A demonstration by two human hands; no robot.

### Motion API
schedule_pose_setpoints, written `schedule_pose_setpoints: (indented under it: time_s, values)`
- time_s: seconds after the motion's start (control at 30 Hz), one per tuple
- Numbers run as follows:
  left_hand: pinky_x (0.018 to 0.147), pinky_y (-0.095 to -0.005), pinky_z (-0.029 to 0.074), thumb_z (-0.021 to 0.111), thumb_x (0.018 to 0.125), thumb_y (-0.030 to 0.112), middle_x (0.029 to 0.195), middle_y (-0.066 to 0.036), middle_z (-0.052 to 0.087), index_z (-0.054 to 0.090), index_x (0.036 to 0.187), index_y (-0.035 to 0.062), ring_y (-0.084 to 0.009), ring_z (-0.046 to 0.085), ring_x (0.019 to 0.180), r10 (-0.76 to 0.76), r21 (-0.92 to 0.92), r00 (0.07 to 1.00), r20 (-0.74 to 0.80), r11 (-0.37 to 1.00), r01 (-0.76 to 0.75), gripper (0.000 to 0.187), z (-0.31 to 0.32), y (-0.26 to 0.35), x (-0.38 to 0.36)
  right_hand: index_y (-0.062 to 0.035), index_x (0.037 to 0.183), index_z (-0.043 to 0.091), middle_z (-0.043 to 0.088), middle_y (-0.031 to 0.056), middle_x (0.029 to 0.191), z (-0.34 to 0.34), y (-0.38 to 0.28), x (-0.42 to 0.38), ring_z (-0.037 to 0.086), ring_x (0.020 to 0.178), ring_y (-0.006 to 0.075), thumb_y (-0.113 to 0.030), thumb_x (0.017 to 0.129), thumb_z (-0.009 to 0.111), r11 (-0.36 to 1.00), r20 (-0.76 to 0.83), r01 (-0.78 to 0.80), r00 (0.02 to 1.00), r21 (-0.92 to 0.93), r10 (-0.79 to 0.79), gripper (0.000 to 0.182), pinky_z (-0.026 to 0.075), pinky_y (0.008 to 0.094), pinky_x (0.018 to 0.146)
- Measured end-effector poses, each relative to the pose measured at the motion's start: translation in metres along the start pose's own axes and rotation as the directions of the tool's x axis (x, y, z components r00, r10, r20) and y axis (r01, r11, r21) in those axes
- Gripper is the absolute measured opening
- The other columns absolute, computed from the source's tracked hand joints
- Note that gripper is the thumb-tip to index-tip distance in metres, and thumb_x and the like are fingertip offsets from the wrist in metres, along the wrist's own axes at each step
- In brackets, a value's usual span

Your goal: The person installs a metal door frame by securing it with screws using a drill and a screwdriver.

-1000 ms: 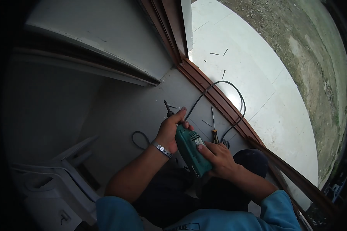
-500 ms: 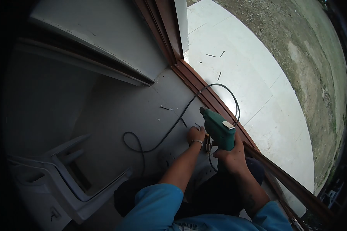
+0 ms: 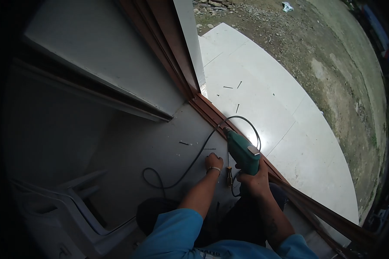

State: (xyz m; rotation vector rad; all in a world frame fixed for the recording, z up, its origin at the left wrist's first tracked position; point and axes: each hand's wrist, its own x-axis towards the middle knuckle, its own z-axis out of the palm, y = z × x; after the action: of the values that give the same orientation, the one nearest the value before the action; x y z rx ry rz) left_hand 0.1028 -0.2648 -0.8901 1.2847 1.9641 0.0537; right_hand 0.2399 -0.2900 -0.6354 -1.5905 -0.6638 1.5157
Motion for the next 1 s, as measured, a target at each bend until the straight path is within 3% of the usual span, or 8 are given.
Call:
schedule_pose_setpoints:
  time_s: [0.17, 0.33, 0.6, 0.63, 0.7, 0.77, 0.9, 1.0]
  values:
    - [0.070, -0.0443, 0.056, 0.063, 0.081, 0.027, 0.081, -0.022, 0.068, 0.069, 0.079, -0.0024, -0.0368, 0.068, 0.077, -0.240, -0.059, 0.964, -0.113, 0.970, 0.235, 0.030, 0.005, 0.012, 0.013, -0.0031, 0.134, 0.039, 0.063, 0.0137, 0.099, -0.003, 0.006, 0.006, 0.062, 0.079, 0.0176, 0.007, 0.059, 0.066, 0.995, -0.022, 0.083, 0.996, -0.052, -0.085, 0.081, 0.053, 0.0300, 0.065]
    - [0.063, -0.0436, 0.055, 0.058, 0.085, 0.025, 0.068, -0.021, 0.067, 0.067, 0.065, -0.0036, -0.0363, 0.068, 0.066, -0.362, -0.124, 0.874, -0.323, 0.932, 0.341, 0.036, 0.016, 0.008, 0.055, -0.0049, 0.143, 0.033, 0.060, 0.0109, 0.109, -0.005, 0.004, -0.002, 0.061, 0.095, 0.0205, 0.007, 0.058, 0.067, 0.999, -0.042, 0.038, 0.998, -0.013, -0.039, 0.093, 0.050, 0.0323, 0.083]
    - [0.068, -0.0417, 0.056, 0.062, 0.083, 0.020, 0.082, -0.023, 0.068, 0.064, 0.081, -0.0073, -0.0326, 0.069, 0.075, -0.267, -0.116, 0.949, -0.165, 0.961, 0.250, 0.028, -0.005, 0.031, 0.029, -0.0075, 0.144, 0.033, 0.064, 0.0135, 0.109, -0.016, 0.000, -0.012, 0.063, 0.099, 0.0204, 0.000, 0.062, 0.069, 0.943, 0.044, 0.207, 0.978, -0.260, -0.203, 0.090, 0.047, 0.0316, 0.089]
    - [0.069, -0.0405, 0.055, 0.060, 0.084, 0.020, 0.084, -0.020, 0.068, 0.063, 0.084, -0.0053, -0.0306, 0.068, 0.076, -0.253, -0.325, 0.963, -0.092, 0.922, 0.211, 0.025, -0.021, 0.041, 0.016, -0.0076, 0.143, 0.035, 0.064, 0.0155, 0.109, -0.018, -0.002, -0.014, 0.065, 0.098, 0.0223, -0.002, 0.062, 0.069, 0.923, 0.078, 0.251, 0.968, -0.292, -0.239, 0.088, 0.047, 0.0313, 0.088]
    - [0.069, -0.0394, 0.055, 0.059, 0.086, 0.019, 0.085, -0.017, 0.067, 0.062, 0.087, -0.0033, -0.0285, 0.067, 0.077, -0.226, -0.525, 0.973, -0.041, 0.834, 0.171, 0.022, -0.048, 0.049, 0.016, -0.0061, 0.143, 0.034, 0.061, 0.0131, 0.115, -0.022, -0.008, -0.015, 0.061, 0.103, 0.0206, 0.001, 0.061, 0.069, 0.921, 0.185, 0.265, 0.958, -0.285, -0.218, 0.089, 0.046, 0.0310, 0.090]
    - [0.067, -0.0367, 0.054, 0.057, 0.091, 0.017, 0.083, -0.010, 0.065, 0.060, 0.094, 0.0028, -0.0238, 0.065, 0.074, 0.061, -0.898, 0.910, 0.410, -0.148, 0.414, 0.015, -0.082, 0.050, 0.034, -0.0065, 0.142, 0.037, 0.064, 0.0169, 0.107, -0.018, -0.008, -0.014, 0.065, 0.100, 0.0246, -0.003, 0.061, 0.069, 0.879, 0.292, 0.400, 0.900, -0.258, -0.324, 0.087, 0.047, 0.0308, 0.088]
    - [0.066, -0.0323, 0.054, 0.054, 0.097, 0.020, 0.080, -0.006, 0.062, 0.058, 0.096, 0.0053, -0.0172, 0.062, 0.073, 0.234, -0.843, 0.937, 0.259, -0.419, 0.338, 0.015, -0.197, 0.103, -0.011, -0.0055, 0.139, 0.039, 0.065, 0.0184, 0.109, 0.007, -0.032, -0.033, 0.066, 0.099, 0.0292, -0.002, 0.060, 0.068, 0.754, 0.305, 0.578, 0.813, -0.313, -0.496, 0.084, 0.049, 0.0324, 0.087]
    - [0.072, -0.0387, 0.056, 0.053, 0.097, 0.019, 0.077, 0.000, 0.060, 0.057, 0.099, 0.0044, -0.0145, 0.061, 0.069, 0.270, -0.928, 0.953, 0.136, -0.304, 0.218, 0.016, -0.236, 0.122, -0.027, -0.0048, 0.139, 0.039, 0.065, 0.0189, 0.108, 0.016, -0.032, -0.035, 0.067, 0.096, 0.0312, -0.002, 0.061, 0.068, 0.734, 0.340, 0.625, 0.773, -0.265, -0.536, 0.084, 0.050, 0.0330, 0.085]
